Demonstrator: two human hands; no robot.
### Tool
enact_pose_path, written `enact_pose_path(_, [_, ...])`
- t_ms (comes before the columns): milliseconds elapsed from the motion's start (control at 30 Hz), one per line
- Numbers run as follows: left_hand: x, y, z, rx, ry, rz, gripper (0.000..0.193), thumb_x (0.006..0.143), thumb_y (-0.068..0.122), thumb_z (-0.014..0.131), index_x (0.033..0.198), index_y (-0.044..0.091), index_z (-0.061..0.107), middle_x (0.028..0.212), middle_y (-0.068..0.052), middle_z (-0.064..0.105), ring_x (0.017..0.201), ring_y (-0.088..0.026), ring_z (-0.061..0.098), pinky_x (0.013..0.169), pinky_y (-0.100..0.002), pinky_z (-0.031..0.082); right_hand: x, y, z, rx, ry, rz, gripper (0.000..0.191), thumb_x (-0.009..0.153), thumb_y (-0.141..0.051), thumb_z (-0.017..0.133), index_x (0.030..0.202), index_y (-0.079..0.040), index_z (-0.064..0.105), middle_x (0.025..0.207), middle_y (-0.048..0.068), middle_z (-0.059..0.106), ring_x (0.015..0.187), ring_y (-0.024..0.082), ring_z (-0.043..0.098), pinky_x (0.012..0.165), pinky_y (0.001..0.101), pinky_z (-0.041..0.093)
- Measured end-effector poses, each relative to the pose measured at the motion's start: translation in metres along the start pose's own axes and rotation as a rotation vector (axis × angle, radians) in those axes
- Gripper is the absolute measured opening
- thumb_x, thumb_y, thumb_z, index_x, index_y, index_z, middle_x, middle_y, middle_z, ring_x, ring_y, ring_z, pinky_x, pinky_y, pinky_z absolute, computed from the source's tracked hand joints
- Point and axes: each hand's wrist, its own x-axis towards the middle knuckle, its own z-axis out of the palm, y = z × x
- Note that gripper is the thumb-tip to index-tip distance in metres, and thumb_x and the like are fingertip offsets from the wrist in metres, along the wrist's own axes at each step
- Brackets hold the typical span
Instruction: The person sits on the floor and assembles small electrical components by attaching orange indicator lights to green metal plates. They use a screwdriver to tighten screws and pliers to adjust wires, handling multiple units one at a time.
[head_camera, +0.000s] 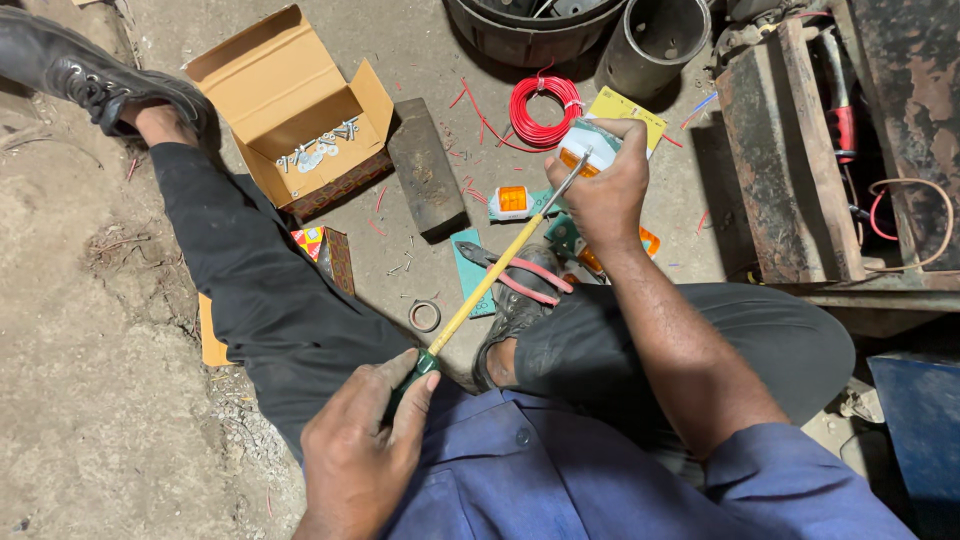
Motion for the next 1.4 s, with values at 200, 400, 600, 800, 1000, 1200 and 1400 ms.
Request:
enact_pose_path(200, [-0.003,0.009,0.006,-0.145,-0.020,-0.181,0.024,0.085,0.018,0.079,0.104,0.003,0.074,0.093,-0.011,0.077,0.081,-0.022,0.078,0.069,-0.032,0.059,0.000,0.001,0.001,-0.010,0.036,0.042,0.060,0.080,-0.009,0.091,0.122,-0.002,0.048,0.114,0.013,0.066,0.105,0.019,0.070,0.093,0.0332,0.060])
enact_pose_path(400, [0.002,0.008,-0.001,-0.058,-0.045,-0.129,0.023,0.085,0.017,0.080,0.103,0.004,0.075,0.089,-0.010,0.077,0.077,-0.025,0.076,0.068,-0.033,0.058,0.001,-0.001,-0.001,0.050,-0.019,0.019,0.059,0.081,-0.008,0.090,0.122,-0.002,0.049,0.116,0.013,0.065,0.107,0.018,0.068,0.094,0.0332,0.059])
enact_pose_path(600, [-0.003,0.004,0.001,-0.006,0.019,0.047,0.022,0.088,0.016,0.078,0.105,0.003,0.072,0.091,-0.010,0.074,0.078,-0.023,0.074,0.067,-0.032,0.057,0.002,-0.003,-0.004,0.054,-0.037,0.044,0.057,0.081,-0.009,0.089,0.121,-0.002,0.049,0.115,0.012,0.065,0.106,0.017,0.069,0.093,0.0323,0.060])
enact_pose_path(800, [0.002,-0.021,0.004,-1.068,-0.349,-1.032,0.028,0.089,0.015,0.076,0.111,-0.003,0.078,0.081,-0.015,0.076,0.050,-0.014,0.060,0.037,-0.027,0.040,0.002,-0.004,-0.003,0.018,-0.027,-0.005,0.056,0.082,-0.008,0.089,0.121,-0.002,0.050,0.114,0.012,0.066,0.105,0.018,0.069,0.093,0.0337,0.059])
enact_pose_path(1000, [0.000,-0.017,0.008,-0.274,-0.071,-0.231,0.025,0.089,0.015,0.078,0.111,0.005,0.074,0.090,-0.011,0.074,0.068,-0.019,0.065,0.061,-0.029,0.051,-0.004,-0.001,0.003,-0.027,-0.001,0.021,0.055,0.082,-0.009,0.088,0.120,-0.002,0.049,0.112,0.013,0.067,0.103,0.019,0.070,0.091,0.0337,0.059])
enact_pose_path(1200, [-0.004,-0.022,-0.008,0.336,0.010,0.450,0.038,0.078,0.009,0.074,0.115,0.005,0.072,0.097,-0.016,0.076,0.072,-0.028,0.066,0.068,-0.037,0.053,-0.006,0.002,0.005,-0.071,0.001,-0.012,0.059,0.081,-0.008,0.090,0.121,-0.002,0.048,0.113,0.012,0.066,0.104,0.019,0.070,0.093,0.0335,0.059])
enact_pose_path(1400, [-0.001,-0.034,0.002,-0.404,-0.131,-0.445,0.018,0.090,0.017,0.080,0.104,0.006,0.079,0.083,-0.007,0.077,0.069,-0.017,0.063,0.061,-0.033,0.050,-0.005,0.001,0.002,0.033,-0.082,0.032,0.057,0.082,-0.008,0.089,0.121,-0.003,0.048,0.113,0.011,0.065,0.103,0.017,0.069,0.092,0.0329,0.060])
